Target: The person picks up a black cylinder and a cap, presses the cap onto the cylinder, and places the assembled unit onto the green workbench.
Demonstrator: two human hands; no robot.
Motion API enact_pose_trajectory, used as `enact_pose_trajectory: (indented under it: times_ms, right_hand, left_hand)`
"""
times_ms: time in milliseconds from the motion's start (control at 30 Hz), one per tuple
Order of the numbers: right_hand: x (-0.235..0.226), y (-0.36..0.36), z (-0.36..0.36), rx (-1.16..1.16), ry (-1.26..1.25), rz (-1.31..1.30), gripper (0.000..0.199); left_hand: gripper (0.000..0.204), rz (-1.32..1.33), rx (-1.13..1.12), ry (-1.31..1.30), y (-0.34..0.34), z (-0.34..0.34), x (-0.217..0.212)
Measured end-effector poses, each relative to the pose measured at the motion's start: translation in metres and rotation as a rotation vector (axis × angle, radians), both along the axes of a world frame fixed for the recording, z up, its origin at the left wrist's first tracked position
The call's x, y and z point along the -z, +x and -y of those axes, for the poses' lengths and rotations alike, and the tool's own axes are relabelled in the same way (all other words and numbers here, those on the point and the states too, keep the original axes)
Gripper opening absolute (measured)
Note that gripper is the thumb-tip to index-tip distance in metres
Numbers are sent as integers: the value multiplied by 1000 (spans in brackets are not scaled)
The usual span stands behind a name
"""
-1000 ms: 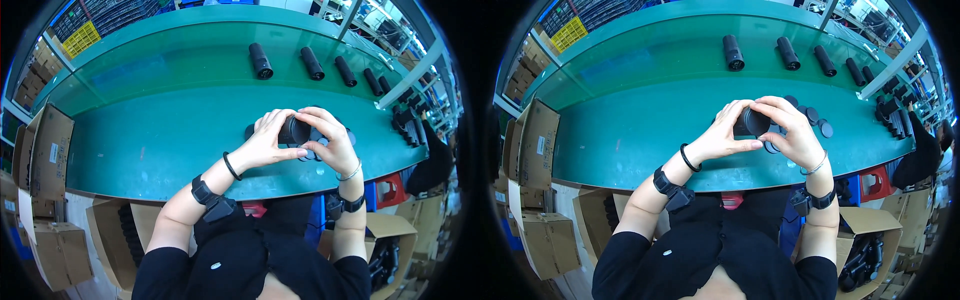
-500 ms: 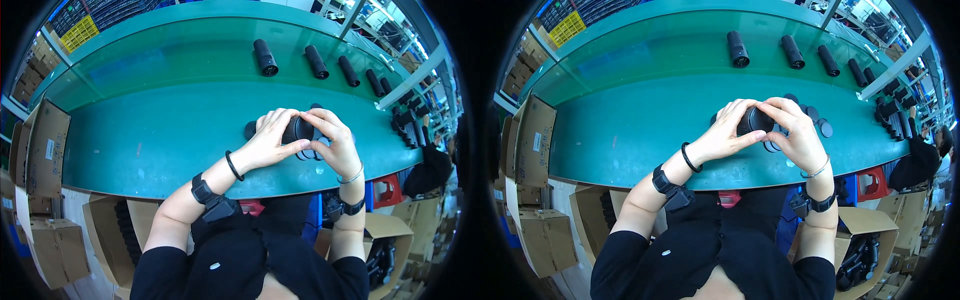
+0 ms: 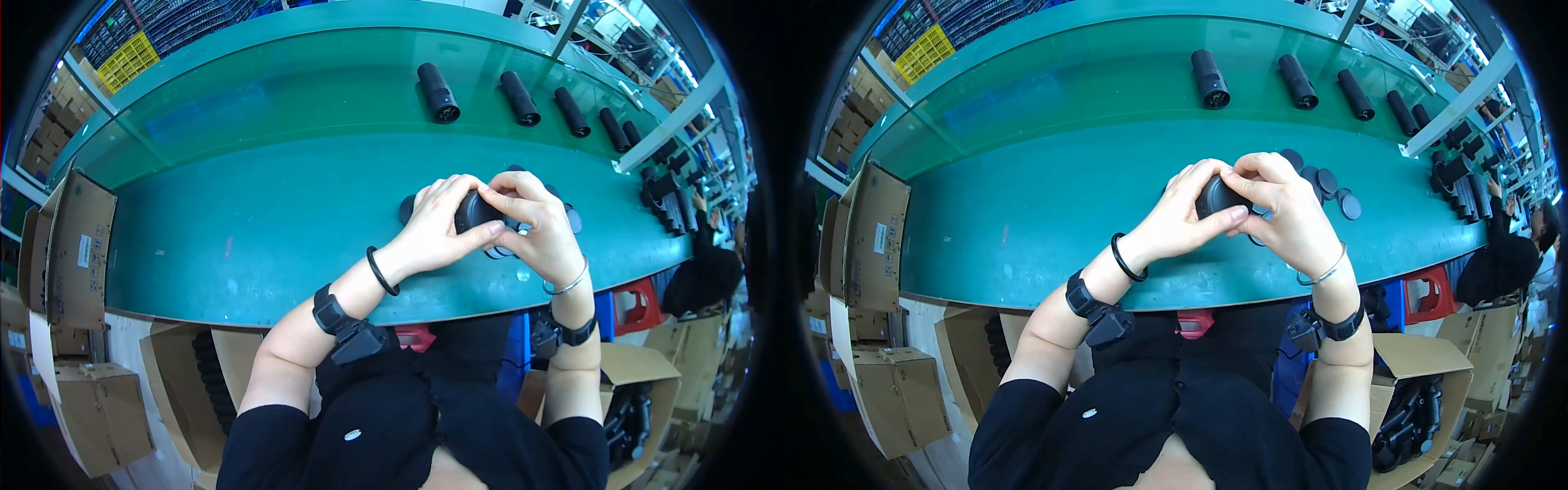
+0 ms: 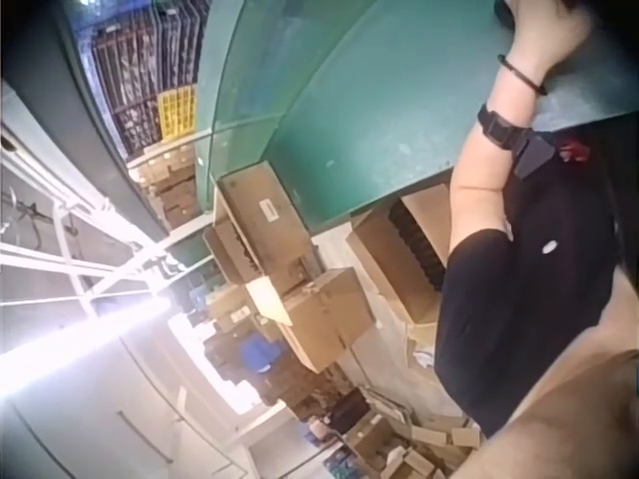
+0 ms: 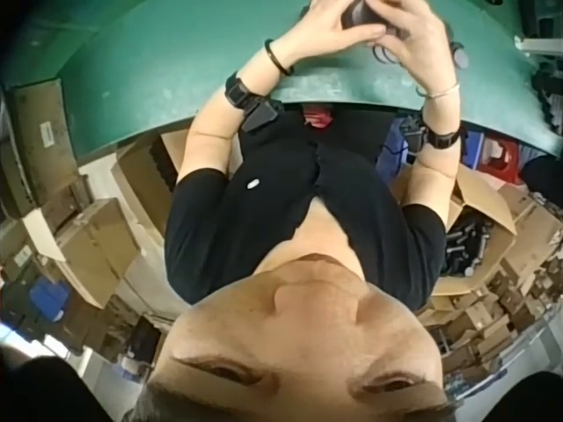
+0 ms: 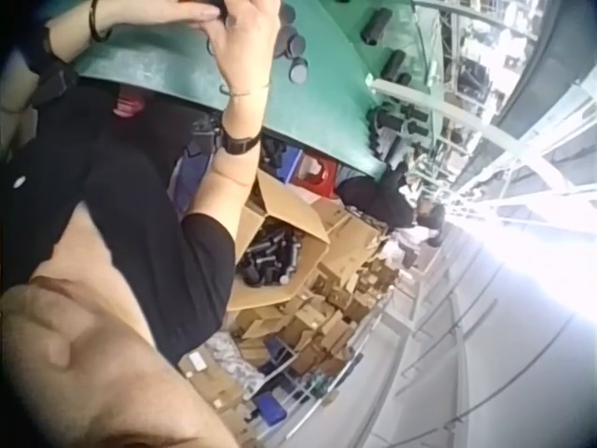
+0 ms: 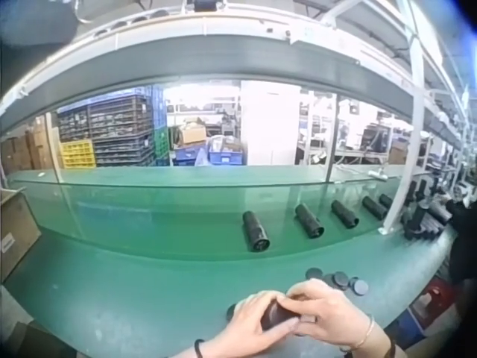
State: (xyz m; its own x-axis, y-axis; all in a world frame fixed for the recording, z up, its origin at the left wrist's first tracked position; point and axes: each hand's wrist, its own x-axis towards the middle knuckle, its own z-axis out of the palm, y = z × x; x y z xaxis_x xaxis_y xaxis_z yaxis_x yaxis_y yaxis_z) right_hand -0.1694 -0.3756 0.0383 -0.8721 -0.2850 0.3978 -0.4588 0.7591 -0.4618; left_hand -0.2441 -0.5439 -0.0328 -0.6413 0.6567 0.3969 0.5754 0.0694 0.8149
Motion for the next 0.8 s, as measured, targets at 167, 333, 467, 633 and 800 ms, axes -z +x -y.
enact_pose_trajectory:
  times_ms: [167,333,467,633,800]
  right_hand:
    - [11,-8,-16,-99,-331,174,45]
    - [31,-13,5,-99,-818,623,35]
    - [30,-18,5,-62,-862,611,36]
    - [28,-22,5,-109,-935,666,37]
    - [30,-23,15,-102,-991,636,38]
  left_hand:
    - [61,146,59,156,0,5,1]
    - [73,346,157,172,-2,22,0]
    - [70,254,146,105,-4,21,-13]
    - [69,317,145,108,-9,19,-10]
    - [69,444,235,167,-19,25,-15]
